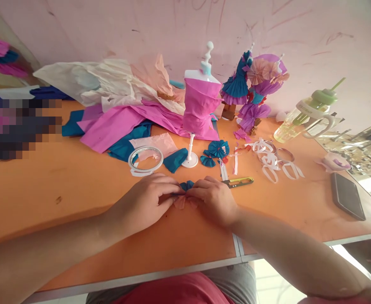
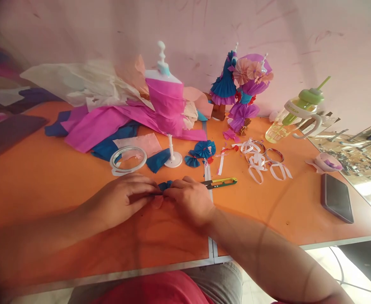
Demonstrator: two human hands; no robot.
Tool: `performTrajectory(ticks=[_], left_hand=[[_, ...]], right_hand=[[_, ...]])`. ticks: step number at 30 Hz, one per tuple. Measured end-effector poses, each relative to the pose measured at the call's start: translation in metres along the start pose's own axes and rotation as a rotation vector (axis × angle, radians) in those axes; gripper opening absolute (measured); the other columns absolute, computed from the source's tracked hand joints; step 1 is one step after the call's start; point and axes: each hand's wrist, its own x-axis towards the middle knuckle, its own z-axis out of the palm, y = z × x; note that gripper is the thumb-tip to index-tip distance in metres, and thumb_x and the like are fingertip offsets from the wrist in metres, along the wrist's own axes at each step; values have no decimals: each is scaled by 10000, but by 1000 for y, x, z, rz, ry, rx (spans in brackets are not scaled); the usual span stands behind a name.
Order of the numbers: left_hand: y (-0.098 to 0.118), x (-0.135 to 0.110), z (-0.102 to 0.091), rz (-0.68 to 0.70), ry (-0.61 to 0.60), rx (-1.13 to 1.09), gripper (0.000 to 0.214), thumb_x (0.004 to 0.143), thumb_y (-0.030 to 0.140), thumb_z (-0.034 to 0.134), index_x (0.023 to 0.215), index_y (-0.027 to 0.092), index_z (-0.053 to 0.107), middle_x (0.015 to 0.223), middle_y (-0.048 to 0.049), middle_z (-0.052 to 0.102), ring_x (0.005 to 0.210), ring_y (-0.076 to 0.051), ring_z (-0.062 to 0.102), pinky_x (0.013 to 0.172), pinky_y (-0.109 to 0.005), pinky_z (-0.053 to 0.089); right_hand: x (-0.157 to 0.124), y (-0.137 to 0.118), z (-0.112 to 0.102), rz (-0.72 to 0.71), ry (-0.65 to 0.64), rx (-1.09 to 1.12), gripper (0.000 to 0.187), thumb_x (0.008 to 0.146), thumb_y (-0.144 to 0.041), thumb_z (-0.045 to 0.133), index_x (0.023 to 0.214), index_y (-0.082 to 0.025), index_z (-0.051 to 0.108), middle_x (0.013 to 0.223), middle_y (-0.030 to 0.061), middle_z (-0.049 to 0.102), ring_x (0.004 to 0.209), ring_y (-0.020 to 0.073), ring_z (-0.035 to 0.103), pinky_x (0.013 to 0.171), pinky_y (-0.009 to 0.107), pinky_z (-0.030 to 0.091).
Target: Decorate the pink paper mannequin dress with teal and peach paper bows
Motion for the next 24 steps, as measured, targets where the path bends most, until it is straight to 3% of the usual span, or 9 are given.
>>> performTrajectory(ticks=[6,12,19,24], left_hand=[[-4,1,7,-1,-29,49,173,869,232,594,966,240,736,1067,-30,728,983,-237,661,868,-379,511],[-5,1,8,48,-38,91,145,865,223,616,938,266,733,1043,-8,729,981,-216,645,911,-393,457],[2,-1,3,157,-35,321,196,940,283,545,1016,300,725,1103,-4,722,1070,-244,617,977,-471,353],[2,-1,0,194,-78,351,226,972,293,505,1042,314,719,1096,4,724,1083,-246,605,1034,-521,272]], right_hand=[[3,-2,1,121,-30,21,162,945,-308,551,956,-262,705,887,-8,686,799,132,610,667,253,395],[4,-4,0,125,-62,-2,184,948,-318,544,933,-264,719,873,-11,685,797,132,623,654,256,381],[7,-8,-3,222,-72,37,102,898,-313,612,929,-266,697,860,-19,681,776,136,627,633,255,368],[5,-2,-5,236,-88,136,142,866,-296,655,1004,-296,689,908,-42,713,785,131,642,645,242,392]])
